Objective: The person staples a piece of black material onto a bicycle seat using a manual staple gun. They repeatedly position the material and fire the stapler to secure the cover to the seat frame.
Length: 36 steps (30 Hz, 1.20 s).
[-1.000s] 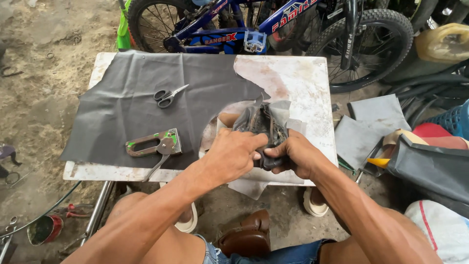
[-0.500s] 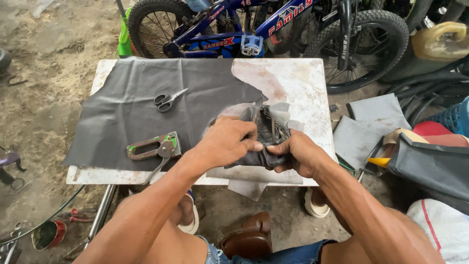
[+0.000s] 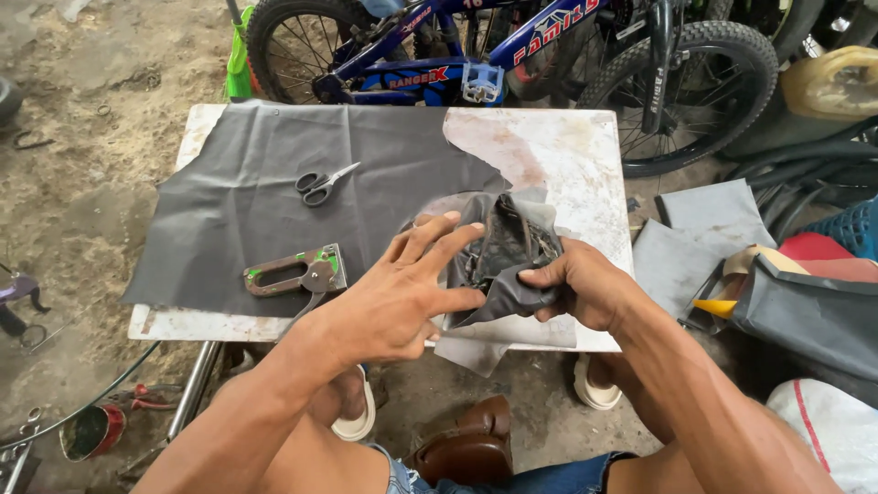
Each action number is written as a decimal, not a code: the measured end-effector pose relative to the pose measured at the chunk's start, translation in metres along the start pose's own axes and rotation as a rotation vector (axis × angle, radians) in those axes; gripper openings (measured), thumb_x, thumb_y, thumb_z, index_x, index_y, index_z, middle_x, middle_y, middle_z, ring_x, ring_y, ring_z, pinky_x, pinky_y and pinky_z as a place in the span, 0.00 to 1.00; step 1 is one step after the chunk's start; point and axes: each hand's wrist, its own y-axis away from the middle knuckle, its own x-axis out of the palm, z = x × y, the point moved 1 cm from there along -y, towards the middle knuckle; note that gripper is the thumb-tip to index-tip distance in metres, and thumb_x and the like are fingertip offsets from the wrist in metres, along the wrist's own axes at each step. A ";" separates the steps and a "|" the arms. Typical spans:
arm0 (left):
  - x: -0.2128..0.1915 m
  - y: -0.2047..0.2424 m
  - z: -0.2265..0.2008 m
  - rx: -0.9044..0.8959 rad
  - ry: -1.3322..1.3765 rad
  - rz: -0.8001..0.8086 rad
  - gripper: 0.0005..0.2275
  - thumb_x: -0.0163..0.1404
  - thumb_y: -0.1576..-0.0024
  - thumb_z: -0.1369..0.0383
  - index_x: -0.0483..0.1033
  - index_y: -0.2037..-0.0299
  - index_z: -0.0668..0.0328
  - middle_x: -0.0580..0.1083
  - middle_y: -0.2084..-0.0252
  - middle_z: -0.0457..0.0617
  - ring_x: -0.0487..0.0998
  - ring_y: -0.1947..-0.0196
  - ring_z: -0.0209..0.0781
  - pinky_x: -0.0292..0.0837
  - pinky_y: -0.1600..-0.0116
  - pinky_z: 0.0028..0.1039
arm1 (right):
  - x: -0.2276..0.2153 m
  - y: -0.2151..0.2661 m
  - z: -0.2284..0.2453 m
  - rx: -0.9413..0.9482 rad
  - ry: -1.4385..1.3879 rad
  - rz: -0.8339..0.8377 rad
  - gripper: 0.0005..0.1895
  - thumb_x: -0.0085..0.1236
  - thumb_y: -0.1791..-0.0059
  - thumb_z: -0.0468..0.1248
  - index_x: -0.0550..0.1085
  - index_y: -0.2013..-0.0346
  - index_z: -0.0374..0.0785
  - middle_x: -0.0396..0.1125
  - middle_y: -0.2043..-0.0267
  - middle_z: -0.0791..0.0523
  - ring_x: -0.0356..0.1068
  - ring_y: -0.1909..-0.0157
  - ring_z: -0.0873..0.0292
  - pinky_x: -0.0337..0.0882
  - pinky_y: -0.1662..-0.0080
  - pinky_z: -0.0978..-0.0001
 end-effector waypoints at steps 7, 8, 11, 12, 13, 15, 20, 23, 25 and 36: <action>0.000 0.000 0.011 0.133 0.028 -0.098 0.05 0.60 0.60 0.73 0.80 0.74 0.52 0.65 0.32 0.53 0.55 0.26 0.60 0.54 0.30 0.53 | -0.002 0.002 -0.004 0.042 -0.055 0.010 0.19 0.59 0.57 0.30 0.74 0.51 0.34 0.74 0.64 0.52 0.75 0.69 0.55 0.72 0.76 0.64; -0.002 -0.002 0.010 0.175 0.065 -0.141 0.05 0.60 0.56 0.72 0.79 0.71 0.54 0.70 0.36 0.51 0.60 0.28 0.57 0.56 0.29 0.51 | -0.003 0.003 -0.004 0.021 -0.056 0.053 0.19 0.60 0.57 0.30 0.73 0.51 0.35 0.74 0.65 0.53 0.74 0.70 0.55 0.72 0.76 0.65; 0.009 -0.003 0.013 0.206 0.142 -0.143 0.04 0.58 0.49 0.71 0.76 0.67 0.57 0.75 0.49 0.47 0.69 0.34 0.50 0.61 0.32 0.46 | 0.001 0.011 -0.001 0.006 -0.023 0.069 0.20 0.61 0.58 0.28 0.73 0.51 0.35 0.73 0.66 0.54 0.73 0.71 0.56 0.72 0.77 0.65; 0.016 -0.003 0.015 0.192 0.178 -0.104 0.05 0.58 0.45 0.70 0.75 0.64 0.58 0.76 0.57 0.46 0.75 0.40 0.45 0.63 0.36 0.43 | 0.003 0.014 -0.001 0.012 0.013 0.046 0.21 0.62 0.59 0.27 0.73 0.51 0.34 0.72 0.67 0.53 0.74 0.70 0.56 0.72 0.77 0.65; 0.013 -0.005 0.011 0.190 0.179 -0.101 0.05 0.58 0.45 0.70 0.75 0.64 0.58 0.76 0.57 0.46 0.75 0.40 0.45 0.63 0.36 0.43 | 0.005 0.013 -0.001 0.014 0.011 0.048 0.21 0.62 0.59 0.27 0.73 0.51 0.34 0.72 0.67 0.53 0.74 0.70 0.56 0.72 0.77 0.65; 0.008 -0.010 0.003 0.072 0.165 -0.022 0.04 0.58 0.49 0.70 0.76 0.68 0.56 0.73 0.69 0.43 0.76 0.59 0.42 0.62 0.43 0.39 | 0.006 0.013 -0.003 0.035 0.039 0.035 0.22 0.62 0.59 0.27 0.73 0.49 0.35 0.72 0.66 0.53 0.73 0.71 0.55 0.71 0.77 0.65; 0.015 -0.018 0.005 0.014 0.231 0.001 0.05 0.59 0.50 0.68 0.75 0.72 0.55 0.72 0.72 0.43 0.74 0.62 0.42 0.58 0.46 0.39 | 0.012 0.018 -0.001 0.064 0.042 0.027 0.24 0.60 0.60 0.27 0.73 0.49 0.39 0.72 0.66 0.54 0.73 0.70 0.56 0.71 0.77 0.64; 0.013 -0.021 0.004 -0.037 0.256 -0.013 0.05 0.59 0.49 0.68 0.76 0.72 0.56 0.73 0.71 0.44 0.75 0.62 0.43 0.58 0.44 0.39 | 0.005 0.013 -0.007 0.038 -0.001 0.049 0.22 0.60 0.59 0.27 0.73 0.49 0.36 0.71 0.65 0.53 0.73 0.71 0.55 0.70 0.77 0.64; 0.012 -0.023 0.003 -0.032 0.253 -0.053 0.05 0.59 0.49 0.68 0.77 0.72 0.56 0.74 0.71 0.44 0.74 0.61 0.44 0.58 0.43 0.40 | 0.010 0.020 -0.004 0.009 -0.028 0.053 0.22 0.60 0.59 0.26 0.72 0.50 0.35 0.71 0.65 0.52 0.72 0.71 0.55 0.70 0.77 0.64; 0.025 -0.033 -0.024 -0.301 0.006 -0.274 0.14 0.63 0.52 0.56 0.80 0.68 0.59 0.74 0.61 0.51 0.70 0.53 0.52 0.58 0.47 0.45 | 0.058 0.052 0.021 -0.355 0.120 -0.237 0.28 0.61 0.61 0.23 0.62 0.49 0.33 0.69 0.63 0.49 0.73 0.69 0.51 0.75 0.71 0.58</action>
